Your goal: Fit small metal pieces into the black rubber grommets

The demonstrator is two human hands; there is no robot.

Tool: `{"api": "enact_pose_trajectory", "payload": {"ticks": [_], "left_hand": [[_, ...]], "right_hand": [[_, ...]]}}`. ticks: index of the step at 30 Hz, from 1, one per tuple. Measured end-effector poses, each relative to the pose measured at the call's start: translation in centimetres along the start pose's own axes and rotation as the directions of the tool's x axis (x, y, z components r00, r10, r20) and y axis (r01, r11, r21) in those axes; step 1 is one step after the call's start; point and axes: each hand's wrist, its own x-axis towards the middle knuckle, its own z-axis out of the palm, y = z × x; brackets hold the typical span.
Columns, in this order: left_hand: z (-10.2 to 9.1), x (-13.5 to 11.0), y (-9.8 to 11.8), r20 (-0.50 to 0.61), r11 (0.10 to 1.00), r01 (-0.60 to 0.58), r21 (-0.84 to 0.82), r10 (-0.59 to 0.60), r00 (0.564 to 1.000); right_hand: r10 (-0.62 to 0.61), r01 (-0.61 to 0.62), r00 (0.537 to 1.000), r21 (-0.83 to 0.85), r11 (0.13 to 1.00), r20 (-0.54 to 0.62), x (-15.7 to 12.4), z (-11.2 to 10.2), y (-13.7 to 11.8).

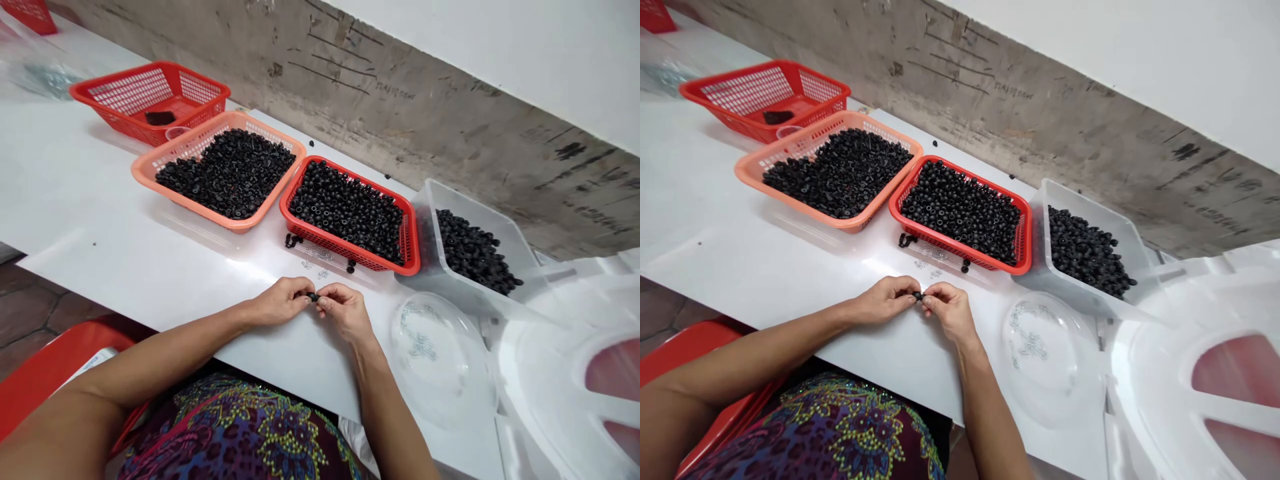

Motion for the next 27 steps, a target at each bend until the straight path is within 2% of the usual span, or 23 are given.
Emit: {"api": "enact_pose_trajectory", "payload": {"ticks": [3,6,11,13,16,19,22,24,25,27], "left_hand": [[0.2,0.2,-0.4,-0.054,0.999,0.035,0.020,-0.034,0.998],[0.4,0.4,-0.7,-0.081,0.995,0.076,-0.059,-0.081,0.993],[0.4,0.5,-0.4,-0.062,0.969,0.119,-0.217,-0.136,0.989],[0.4,0.5,-0.2,-0.062,0.967,0.117,-0.227,-0.134,0.989],[0.5,0.4,-0.3,-0.054,0.974,0.123,-0.192,-0.136,0.989],[0.6,0.4,-0.6,-0.046,0.985,0.134,-0.109,-0.140,0.989],[0.6,0.4,-0.9,-0.080,0.993,0.115,-0.014,-0.116,0.990],[0.4,0.3,-0.9,-0.096,0.996,0.089,0.025,-0.086,0.992],[0.3,0.2,-0.9,-0.087,0.997,0.077,0.025,-0.075,0.993],[0.2,0.1,-0.8,-0.045,0.997,0.067,-0.024,-0.068,0.997]], "right_hand": [[-0.016,0.005,0.996,-0.123,0.992,-0.091,-0.2,0.6,-0.5],[-0.037,0.001,0.987,-0.228,0.974,-0.155,-0.5,1.0,-1.0],[0.005,-0.036,0.988,-0.195,0.980,-0.156,-0.8,1.2,-1.5],[0.005,-0.037,0.987,-0.196,0.980,-0.159,-0.7,1.1,-1.4],[-0.041,-0.006,0.986,-0.283,0.959,-0.162,-0.6,1.0,-0.9],[-0.162,0.074,0.976,-0.471,0.879,-0.148,-0.7,1.2,-0.3],[-0.368,0.217,0.926,-0.679,0.701,-0.085,-1.0,1.7,0.0],[-0.431,0.270,0.901,-0.727,0.632,-0.040,-1.2,1.9,-0.1],[-0.418,0.270,0.908,-0.713,0.647,-0.035,-1.2,1.9,-0.2],[-0.314,0.219,0.948,-0.619,0.754,-0.048,-1.1,1.7,-0.4]]}}
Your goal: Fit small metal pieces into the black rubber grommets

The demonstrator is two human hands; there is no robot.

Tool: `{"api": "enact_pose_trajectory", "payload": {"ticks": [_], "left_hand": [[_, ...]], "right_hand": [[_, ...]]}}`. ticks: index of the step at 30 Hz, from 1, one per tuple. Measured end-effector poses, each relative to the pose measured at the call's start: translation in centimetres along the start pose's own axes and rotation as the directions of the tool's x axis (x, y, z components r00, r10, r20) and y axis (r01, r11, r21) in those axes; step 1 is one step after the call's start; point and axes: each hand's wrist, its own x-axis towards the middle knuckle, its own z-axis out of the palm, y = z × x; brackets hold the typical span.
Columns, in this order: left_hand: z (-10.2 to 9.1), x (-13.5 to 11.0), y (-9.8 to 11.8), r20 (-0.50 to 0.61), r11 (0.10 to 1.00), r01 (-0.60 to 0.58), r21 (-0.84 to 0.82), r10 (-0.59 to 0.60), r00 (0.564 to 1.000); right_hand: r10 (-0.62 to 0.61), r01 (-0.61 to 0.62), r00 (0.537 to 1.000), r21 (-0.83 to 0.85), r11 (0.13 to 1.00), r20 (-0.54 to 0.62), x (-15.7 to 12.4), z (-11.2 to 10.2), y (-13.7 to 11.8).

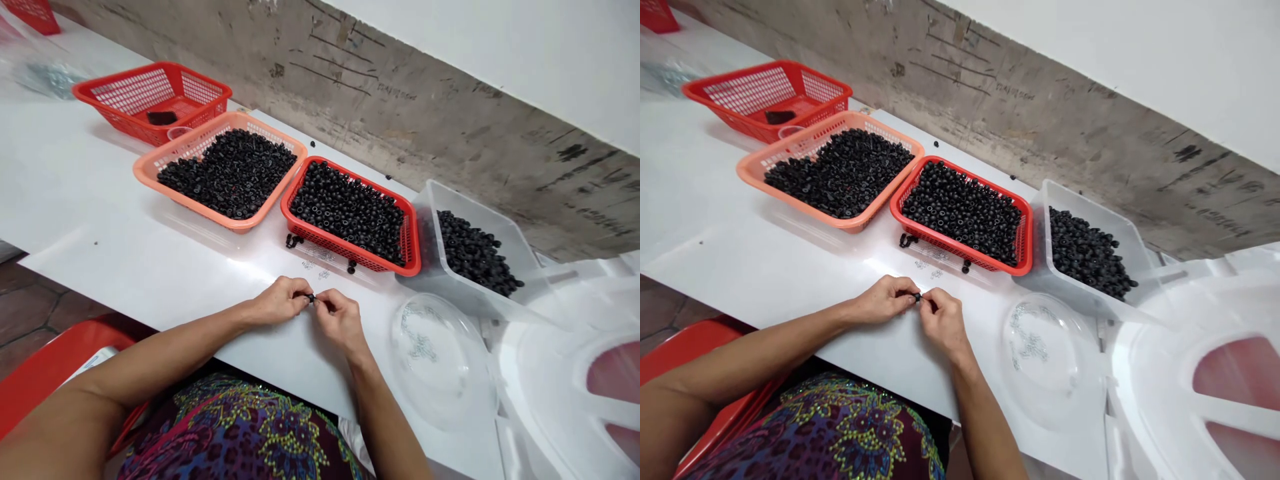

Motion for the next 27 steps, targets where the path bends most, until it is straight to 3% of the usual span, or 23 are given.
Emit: {"api": "enact_pose_trajectory", "payload": {"ticks": [3,5,10,13,15,19,23,27], "left_hand": [[-0.1,-0.1,0.1,0.048,0.995,0.028,-0.092,-0.023,0.999],[-0.2,-0.1,0.2,0.047,0.996,0.034,-0.085,-0.030,0.998],[-0.2,-0.1,0.2,0.002,0.995,-0.006,0.097,0.006,1.000],[-0.2,-0.3,0.3,-0.014,0.993,-0.013,0.113,0.015,1.000],[0.0,-0.5,0.5,-0.009,0.996,-0.038,0.079,0.039,0.999],[0.4,-0.6,1.0,0.026,0.990,-0.132,0.042,0.131,0.991],[0.5,-0.7,1.0,0.051,0.970,-0.228,0.079,0.224,0.973],[0.3,-0.7,0.6,0.058,0.934,-0.338,0.117,0.333,0.941]], "right_hand": [[0.147,-0.170,0.982,0.217,0.961,0.116,0.4,-0.4,0.3],[0.171,-0.204,0.975,0.256,0.945,0.145,0.5,-0.4,0.4],[0.079,-0.085,0.994,0.066,0.994,0.080,0.4,0.1,0.2],[0.078,-0.087,0.993,0.105,0.991,0.092,0.6,-0.2,0.2],[0.128,-0.173,0.976,0.272,0.947,0.175,0.9,-0.6,0.6],[0.152,-0.328,0.929,0.560,0.760,0.337,1.5,-1.3,1.6],[0.142,-0.407,0.894,0.639,0.652,0.425,1.6,-1.4,2.2],[0.082,-0.461,0.848,0.651,0.603,0.524,1.5,-1.4,2.2]]}}
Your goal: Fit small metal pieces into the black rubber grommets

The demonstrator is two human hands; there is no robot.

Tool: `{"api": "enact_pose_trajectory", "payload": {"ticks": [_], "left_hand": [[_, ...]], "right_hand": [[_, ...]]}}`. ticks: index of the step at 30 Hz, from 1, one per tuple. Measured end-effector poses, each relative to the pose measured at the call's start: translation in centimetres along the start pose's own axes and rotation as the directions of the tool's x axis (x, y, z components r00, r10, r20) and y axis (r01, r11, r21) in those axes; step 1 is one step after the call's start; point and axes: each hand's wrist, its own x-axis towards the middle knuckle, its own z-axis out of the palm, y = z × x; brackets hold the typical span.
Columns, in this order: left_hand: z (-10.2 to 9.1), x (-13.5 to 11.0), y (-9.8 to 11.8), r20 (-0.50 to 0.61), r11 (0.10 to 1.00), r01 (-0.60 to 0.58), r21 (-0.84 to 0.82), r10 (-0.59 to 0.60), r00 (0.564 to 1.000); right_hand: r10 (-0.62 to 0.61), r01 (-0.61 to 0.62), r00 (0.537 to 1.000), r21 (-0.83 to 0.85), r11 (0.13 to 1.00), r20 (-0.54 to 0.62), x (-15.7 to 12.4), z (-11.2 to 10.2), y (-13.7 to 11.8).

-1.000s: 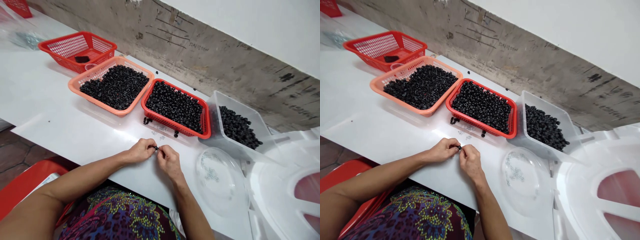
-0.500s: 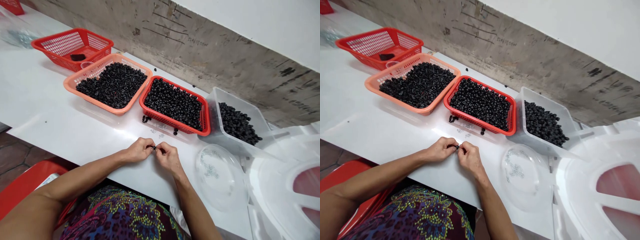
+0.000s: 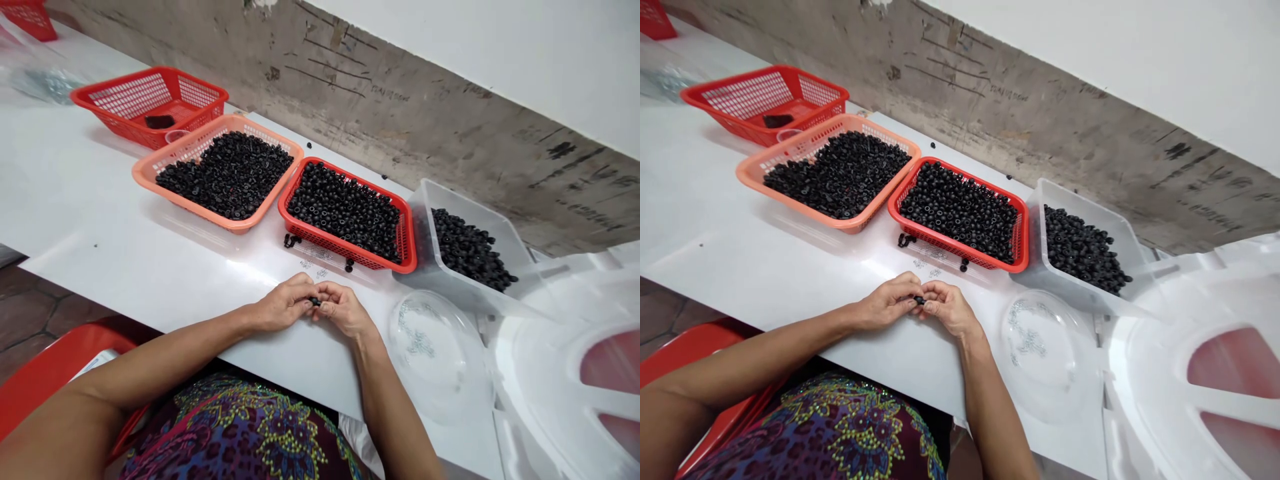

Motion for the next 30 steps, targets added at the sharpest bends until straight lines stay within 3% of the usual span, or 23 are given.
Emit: {"api": "enact_pose_trajectory", "payload": {"ticks": [5,8,12,16,20,25,30], "left_hand": [[0.1,0.0,-0.4,-0.082,0.995,-0.041,0.092,0.048,0.995],[0.3,0.0,-0.6,-0.161,0.994,-0.034,0.109,0.051,0.986],[0.7,0.3,-0.5,-0.252,0.997,0.039,-0.072,-0.056,0.966],[1.2,0.4,-0.3,-0.108,0.953,0.142,-0.268,-0.177,0.978],[1.4,0.2,-0.3,0.043,0.939,0.214,-0.270,-0.211,0.977],[0.9,0.4,-0.2,0.051,0.973,0.155,-0.173,-0.149,0.988],[0.9,0.5,-0.3,0.031,0.983,0.138,-0.120,-0.135,0.990]], "right_hand": [[0.007,-0.011,0.998,0.071,0.997,0.059,-0.1,0.4,0.1],[-0.029,0.028,0.999,0.048,0.998,0.029,-0.1,0.8,0.0],[-0.113,0.109,0.991,-0.048,0.993,-0.079,0.0,0.8,0.5],[-0.188,0.169,0.976,-0.162,0.972,-0.111,-0.1,1.0,0.9],[-0.211,0.185,0.975,-0.280,0.942,-0.066,-0.5,2.0,0.4],[-0.239,0.200,0.969,-0.375,0.905,-0.060,-0.5,2.8,-0.4],[-0.228,0.184,0.970,-0.364,0.913,-0.081,-0.2,2.9,-0.2]]}}
